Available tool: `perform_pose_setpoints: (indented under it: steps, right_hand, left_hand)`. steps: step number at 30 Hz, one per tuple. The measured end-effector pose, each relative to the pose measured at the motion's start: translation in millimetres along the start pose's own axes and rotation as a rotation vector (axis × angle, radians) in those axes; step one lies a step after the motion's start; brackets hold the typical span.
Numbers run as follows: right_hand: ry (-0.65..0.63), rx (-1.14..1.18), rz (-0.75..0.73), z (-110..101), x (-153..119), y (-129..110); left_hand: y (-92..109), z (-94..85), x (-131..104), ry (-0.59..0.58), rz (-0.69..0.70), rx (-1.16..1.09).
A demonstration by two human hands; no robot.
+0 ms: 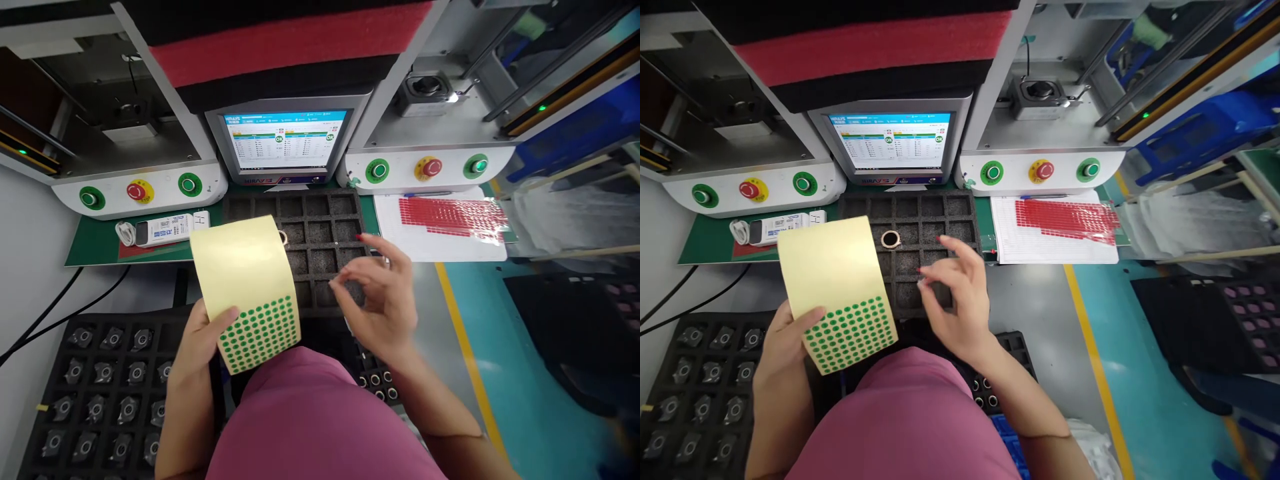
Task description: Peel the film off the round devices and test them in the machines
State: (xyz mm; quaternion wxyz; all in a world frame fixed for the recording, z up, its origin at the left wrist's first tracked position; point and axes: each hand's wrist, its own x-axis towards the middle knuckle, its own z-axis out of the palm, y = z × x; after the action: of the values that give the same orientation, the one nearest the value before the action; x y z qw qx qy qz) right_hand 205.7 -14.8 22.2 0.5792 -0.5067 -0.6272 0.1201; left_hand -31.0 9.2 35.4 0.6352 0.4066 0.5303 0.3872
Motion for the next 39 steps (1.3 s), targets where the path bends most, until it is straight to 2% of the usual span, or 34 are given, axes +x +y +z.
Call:
perform_pose_setpoints:
  steps: [2,4,6,8,11,15,19,24,28,32,39]
  right_hand:
    - [0.039,0.012,0.128,-2,-1,17]
    - [0.063,0.063,0.274,-3,0,37]
    - [0.074,0.126,0.406,0,4,56]
    - [0.051,0.184,0.496,6,12,73]
    - [-0.028,0.247,0.553,23,27,92]
    - [-0.176,0.311,0.647,53,43,111]
    - [-0.248,0.335,0.721,72,47,123]
    - [-0.256,0.338,0.755,76,47,129]
    - [-0.304,0.342,0.771,78,50,132]
    - [-0.403,0.352,0.763,87,55,133]
    - [-0.623,0.363,0.689,106,51,125]
  left_hand:
    - [-2,-15.3,10,-0.151,0.067,0.192]
    - [-1,-18.4,15,-0.339,0.146,0.446]
    - [2,-9.3,17,-0.502,0.223,0.784]
    - [4,7.3,20,-0.568,0.287,1.129]
    - [0,31.7,31,-0.527,0.335,1.372]
    - [-14,45.9,57,-0.487,0.385,1.359]
    - [-25,41.7,79,-0.434,0.389,1.335]
    - [-30,31.7,93,-0.322,0.301,1.349]
    - [-33,34.1,101,-0.295,0.298,1.339]
    - [-41,37.6,104,-0.223,0.264,1.367]
    - [-51,37.3,100,-0.280,0.225,1.436]
